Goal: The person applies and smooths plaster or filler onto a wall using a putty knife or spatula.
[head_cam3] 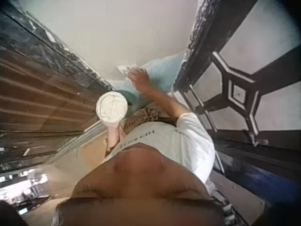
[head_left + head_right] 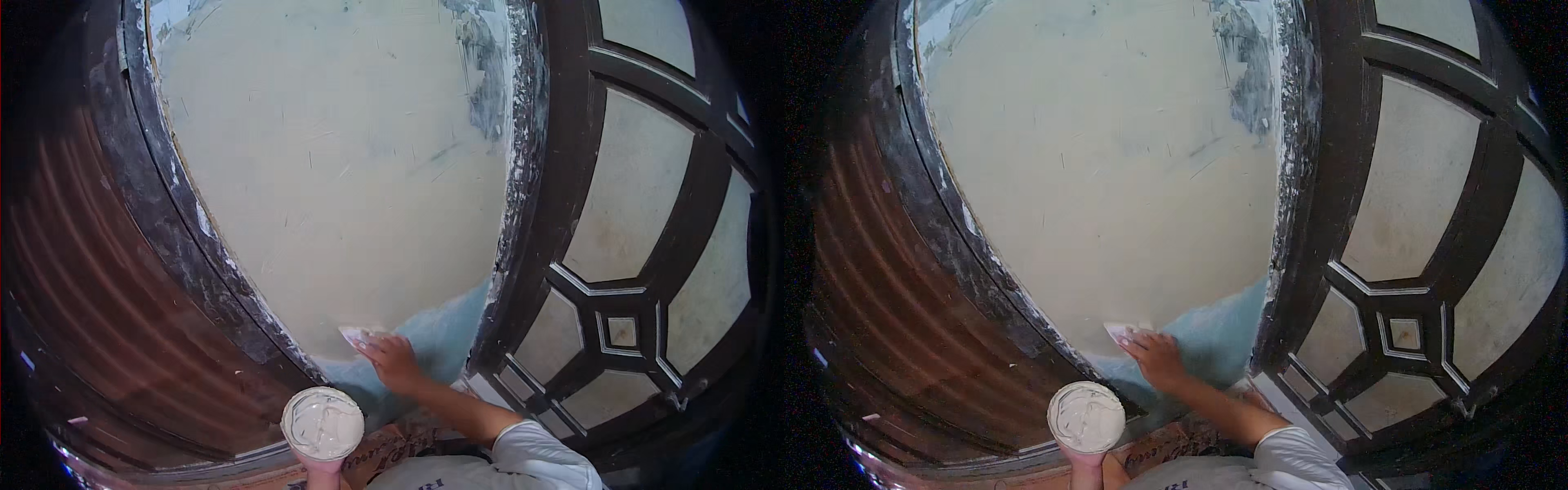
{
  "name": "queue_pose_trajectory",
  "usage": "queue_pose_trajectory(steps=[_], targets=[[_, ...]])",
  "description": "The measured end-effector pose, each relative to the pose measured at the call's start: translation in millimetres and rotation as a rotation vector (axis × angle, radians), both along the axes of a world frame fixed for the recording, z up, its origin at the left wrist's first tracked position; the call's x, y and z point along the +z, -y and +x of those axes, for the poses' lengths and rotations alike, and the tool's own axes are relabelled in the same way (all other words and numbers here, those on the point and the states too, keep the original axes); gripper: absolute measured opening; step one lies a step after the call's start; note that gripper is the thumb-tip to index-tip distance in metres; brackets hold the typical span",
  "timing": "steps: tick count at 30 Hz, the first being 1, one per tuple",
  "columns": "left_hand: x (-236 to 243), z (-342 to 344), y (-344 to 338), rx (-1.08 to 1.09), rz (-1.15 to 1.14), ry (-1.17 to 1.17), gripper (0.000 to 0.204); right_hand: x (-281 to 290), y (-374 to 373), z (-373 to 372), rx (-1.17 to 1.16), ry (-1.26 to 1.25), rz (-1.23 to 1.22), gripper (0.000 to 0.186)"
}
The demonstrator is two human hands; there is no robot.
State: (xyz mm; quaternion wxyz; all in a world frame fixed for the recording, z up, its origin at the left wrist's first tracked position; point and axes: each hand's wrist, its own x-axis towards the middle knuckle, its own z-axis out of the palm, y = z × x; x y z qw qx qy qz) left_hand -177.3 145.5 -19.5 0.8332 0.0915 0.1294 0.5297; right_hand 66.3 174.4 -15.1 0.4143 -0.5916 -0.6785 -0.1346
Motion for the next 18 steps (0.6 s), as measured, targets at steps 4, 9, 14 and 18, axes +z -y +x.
queue_pose_trajectory(steps=[4, 9, 14, 18], targets=[[-5.5, 0.8, -3.5, 0.034, 0.058, -0.074, 0.063, -35.0, 8.4, 37.0, 0.122, -0.395, 0.071, 0.036], [-12.2, 3.4, -11.8, -0.009, -0.012, 0.001, 0.062, -20.0, 30.0, 108.5, -0.204, -0.768, 0.107, 0.038], [-26.4, 23.6, -2.6, 0.061, 0.171, -0.061, 0.057, 28.5, 32.5, 159.8, -0.271, -0.931, 0.221, 0.038], [0.4, 45.7, -1.4, 0.006, -0.076, 0.126, 0.063, 76.3, 22.4, 200.5, -0.286, -0.934, 0.412, 0.037]])
